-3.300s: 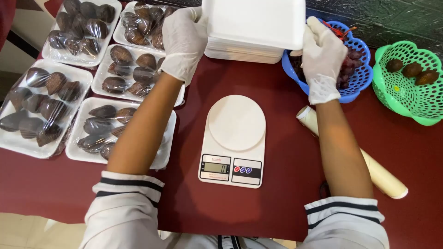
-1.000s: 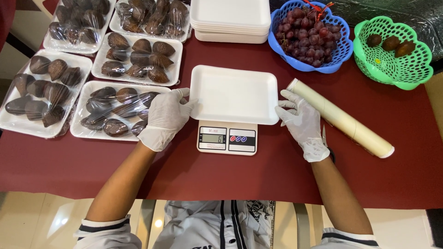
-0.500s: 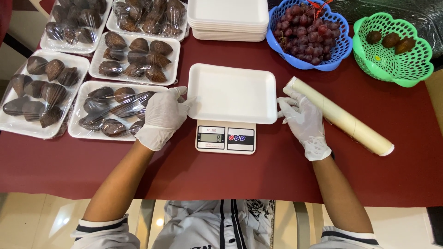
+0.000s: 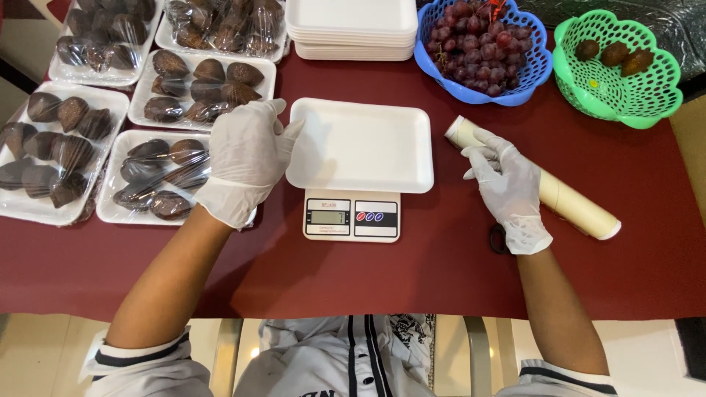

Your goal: The person is sorting and weighing grapes by cutting them into smaller clusters and placing them on a foam tray on a digital scale.

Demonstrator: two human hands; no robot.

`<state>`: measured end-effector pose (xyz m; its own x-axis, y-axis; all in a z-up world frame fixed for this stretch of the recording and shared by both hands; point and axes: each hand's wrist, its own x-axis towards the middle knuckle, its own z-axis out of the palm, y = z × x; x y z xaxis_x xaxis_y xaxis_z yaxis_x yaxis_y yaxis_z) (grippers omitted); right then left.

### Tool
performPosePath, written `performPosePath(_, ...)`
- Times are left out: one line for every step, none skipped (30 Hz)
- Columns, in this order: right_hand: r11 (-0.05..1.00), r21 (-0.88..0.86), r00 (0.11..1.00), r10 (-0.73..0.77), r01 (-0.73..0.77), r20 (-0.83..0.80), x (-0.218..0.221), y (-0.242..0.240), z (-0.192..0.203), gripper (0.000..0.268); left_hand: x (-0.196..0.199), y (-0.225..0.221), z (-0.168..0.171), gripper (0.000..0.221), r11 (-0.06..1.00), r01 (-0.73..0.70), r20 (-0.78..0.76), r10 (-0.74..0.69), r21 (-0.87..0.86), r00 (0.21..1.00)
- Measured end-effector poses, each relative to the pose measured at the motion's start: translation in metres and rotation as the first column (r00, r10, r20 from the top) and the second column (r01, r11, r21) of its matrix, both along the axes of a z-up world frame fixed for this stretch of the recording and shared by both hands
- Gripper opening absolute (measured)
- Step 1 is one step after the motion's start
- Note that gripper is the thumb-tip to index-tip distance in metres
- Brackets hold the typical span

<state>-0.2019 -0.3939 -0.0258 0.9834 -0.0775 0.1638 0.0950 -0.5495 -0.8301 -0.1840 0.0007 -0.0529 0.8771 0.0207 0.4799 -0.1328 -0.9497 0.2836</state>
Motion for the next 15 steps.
performPosePath(1.000,0.000,1.000,-0.004,0.004,0.000,0.000,-0.001,0.001,0.037,0.000,-0.005,0.008,0.044,1.000,0.004,0.000,-0.004,0.000,1.000)
performPosePath(1.000,-0.018,1.000,0.002,-0.001,0.025,0.000,-0.001,0.002,0.036,0.000,-0.010,0.016,0.043,0.999,0.031,-0.004,-0.031,0.026,1.000)
performPosePath(0.999,-0.037,0.999,0.008,-0.006,0.050,0.000,-0.002,0.002,0.035,0.000,-0.015,0.024,0.043,0.997,0.059,-0.008,-0.059,0.053,0.998)
performPosePath(0.999,-0.036,0.999,0.005,-0.004,0.049,0.002,-0.003,0.003,0.035,0.005,-0.020,0.023,0.043,0.997,0.062,-0.009,-0.062,0.054,0.998)
performPosePath(0.997,-0.071,0.996,0.014,-0.008,0.090,0.003,-0.003,0.003,0.033,0.011,-0.025,0.023,0.042,0.995,0.066,-0.012,-0.065,0.072,0.998)
performPosePath(0.994,-0.106,0.991,0.024,-0.011,0.130,0.006,-0.004,0.004,0.032,0.017,-0.030,0.023,0.041,0.994,0.070,-0.016,-0.069,0.090,0.998)
performPosePath(0.994,-0.106,0.992,0.022,-0.008,0.127,0.009,-0.007,0.005,0.032,0.020,-0.036,0.027,0.041,0.993,0.073,-0.018,-0.071,0.090,0.997)
performPosePath(0.992,-0.127,0.985,0.030,-0.008,0.168,0.012,-0.010,0.005,0.033,0.022,-0.041,0.031,0.040,0.991,0.089,-0.017,-0.088,0.097,0.996)
performPosePath(0.989,-0.148,0.977,0.039,-0.008,0.208,0.015,-0.013,0.005,0.034,0.025,-0.047,0.035,0.039,0.989,0.105,-0.016,-0.104,0.105,0.994)
performPosePath(0.989,-0.148,0.978,0.035,-0.004,0.207,0.017,-0.016,0.006,0.034,0.029,-0.052,0.038,0.039,0.989,0.108,-0.017,-0.107,0.105,0.994)
performPosePath(0.992,-0.124,0.979,0.033,-0.008,0.201,0.019,-0.019,0.007,0.032,0.033,-0.057,0.042,0.039,0.985,0.113,-0.025,-0.111,0.129,0.994)
performPosePath(0.995,-0.100,0.981,0.030,-0.011,0.193,0.021,-0.021,0.009,0.030,0.037,-0.062,0.045,0.038,0.981,0.119,-0.034,-0.115,0.153,0.993)
performPosePath(0.995,-0.100,0.981,0.026,-0.006,0.191,0.021,-0.024,0.008,0.030,0.040,-0.066,0.047,0.038,0.980,0.124,-0.036,-0.119,0.153,0.992)
performPosePath(0.983,-0.183,0.978,0.027,0.012,0.207,0.021,-0.028,0.007,0.031,0.043,-0.070,0.048,0.037,0.976,0.142,-0.026,-0.139,0.166,0.990)
performPosePath(0.964,-0.264,0.974,0.029,0.031,0.223,0.021,-0.031,0.006,0.032,0.045,-0.074,0.049,0.036,0.971,0.159,-0.015,-0.159,0.180,0.987)
